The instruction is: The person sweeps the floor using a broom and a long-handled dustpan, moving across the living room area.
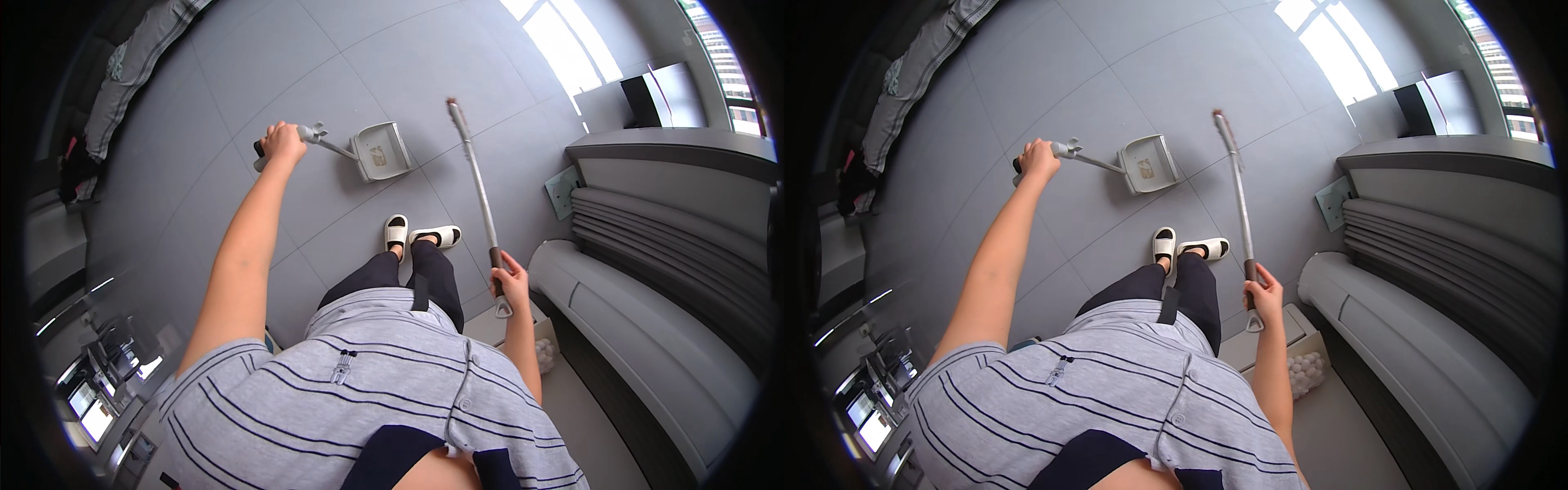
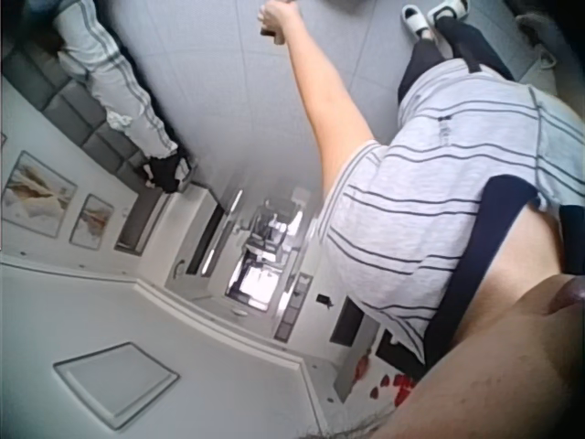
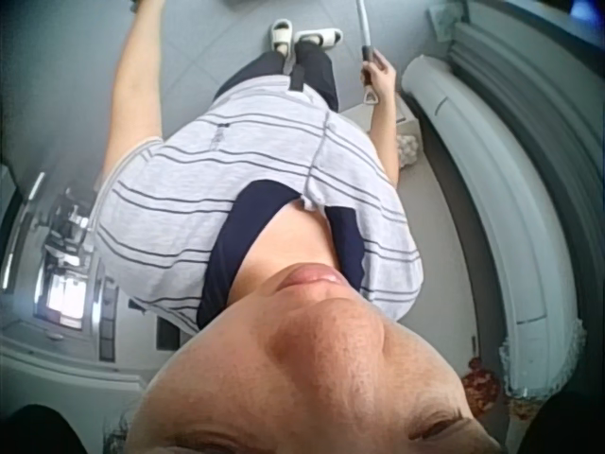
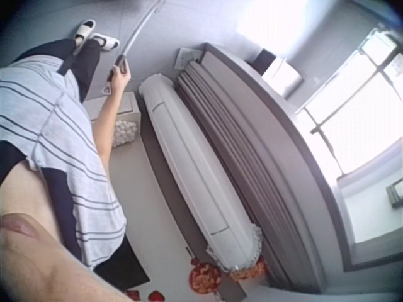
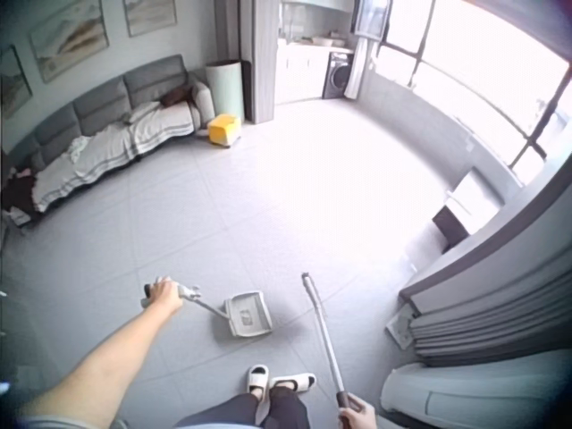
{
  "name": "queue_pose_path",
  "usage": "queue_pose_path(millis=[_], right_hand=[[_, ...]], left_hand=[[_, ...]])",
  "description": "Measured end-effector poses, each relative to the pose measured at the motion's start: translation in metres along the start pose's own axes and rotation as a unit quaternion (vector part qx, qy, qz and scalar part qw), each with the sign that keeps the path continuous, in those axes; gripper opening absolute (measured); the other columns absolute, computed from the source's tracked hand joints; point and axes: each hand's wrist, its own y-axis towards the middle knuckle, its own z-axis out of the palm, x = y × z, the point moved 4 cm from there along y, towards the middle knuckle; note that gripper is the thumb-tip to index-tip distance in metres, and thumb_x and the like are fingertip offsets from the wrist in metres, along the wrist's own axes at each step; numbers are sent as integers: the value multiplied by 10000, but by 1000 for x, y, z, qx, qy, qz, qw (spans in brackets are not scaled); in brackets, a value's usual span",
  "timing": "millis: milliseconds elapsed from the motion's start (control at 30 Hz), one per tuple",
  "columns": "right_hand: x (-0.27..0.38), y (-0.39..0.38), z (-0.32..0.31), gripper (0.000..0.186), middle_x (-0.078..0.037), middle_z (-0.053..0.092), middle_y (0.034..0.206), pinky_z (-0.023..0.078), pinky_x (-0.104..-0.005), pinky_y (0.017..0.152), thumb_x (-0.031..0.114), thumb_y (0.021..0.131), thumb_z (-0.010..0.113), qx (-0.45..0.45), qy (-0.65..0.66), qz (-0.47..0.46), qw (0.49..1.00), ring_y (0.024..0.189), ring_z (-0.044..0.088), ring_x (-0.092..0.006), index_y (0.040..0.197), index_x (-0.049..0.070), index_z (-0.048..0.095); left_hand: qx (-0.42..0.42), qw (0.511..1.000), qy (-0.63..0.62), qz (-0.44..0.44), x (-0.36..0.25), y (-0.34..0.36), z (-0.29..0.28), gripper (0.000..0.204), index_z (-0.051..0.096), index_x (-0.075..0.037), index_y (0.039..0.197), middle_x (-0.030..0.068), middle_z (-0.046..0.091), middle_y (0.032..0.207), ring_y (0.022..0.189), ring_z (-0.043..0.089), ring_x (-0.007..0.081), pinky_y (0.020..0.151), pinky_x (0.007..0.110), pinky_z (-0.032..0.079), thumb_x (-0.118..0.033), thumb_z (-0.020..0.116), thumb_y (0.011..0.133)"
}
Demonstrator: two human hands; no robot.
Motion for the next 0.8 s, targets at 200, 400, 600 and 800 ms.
queue_pose_path(millis=[200, 400, 600, 800], right_hand=[[6, 58, -37, 529, -85, 543, 605, 414, -281, 370, -16, 708, 577, -37, -24, -21, 999, 426, 519, -168, 1225, -18, 467], [-28, 70, 10, 574, -92, 547, 637, 439, -300, 392, -47, 676, 594, -88, 16, 29, 996, 449, 527, -175, 1233, -2, 462], [-34, 17, 30, 559, -102, 545, 628, 402, -282, 366, -3, 712, 577, 10, 10, 66, 998, 431, 518, -176, 1256, 4, 450], [-10, -22, 4, 528, -102, 554, 617, 391, -267, 353, -3, 707, 581, -1, 6, 50, 999, 415, 511, -157, 1226, 3, 485]], left_hand=[[9, 1000, 4, -3, 1, 2, 1, 206, 639, -144, 923, 29, 544, 1043, 1032, 473, 247, 863, 411, 386, -116, 585, 726], [25, 1000, 8, 0, 20, -4, 3, 214, 640, -156, 949, 32, 545, 1049, 1034, 478, 249, 862, 419, 393, -147, 587, 742], [21, 997, -33, -63, 83, -36, 18, 211, 632, -136, 949, 45, 550, 1024, 1035, 493, 269, 830, 426, 432, -153, 572, 748], [56, 994, -43, -81, 131, -53, 24, 213, 627, -124, 942, 49, 551, 1008, 1020, 502, 277, 817, 414, 447, -139, 583, 735]])
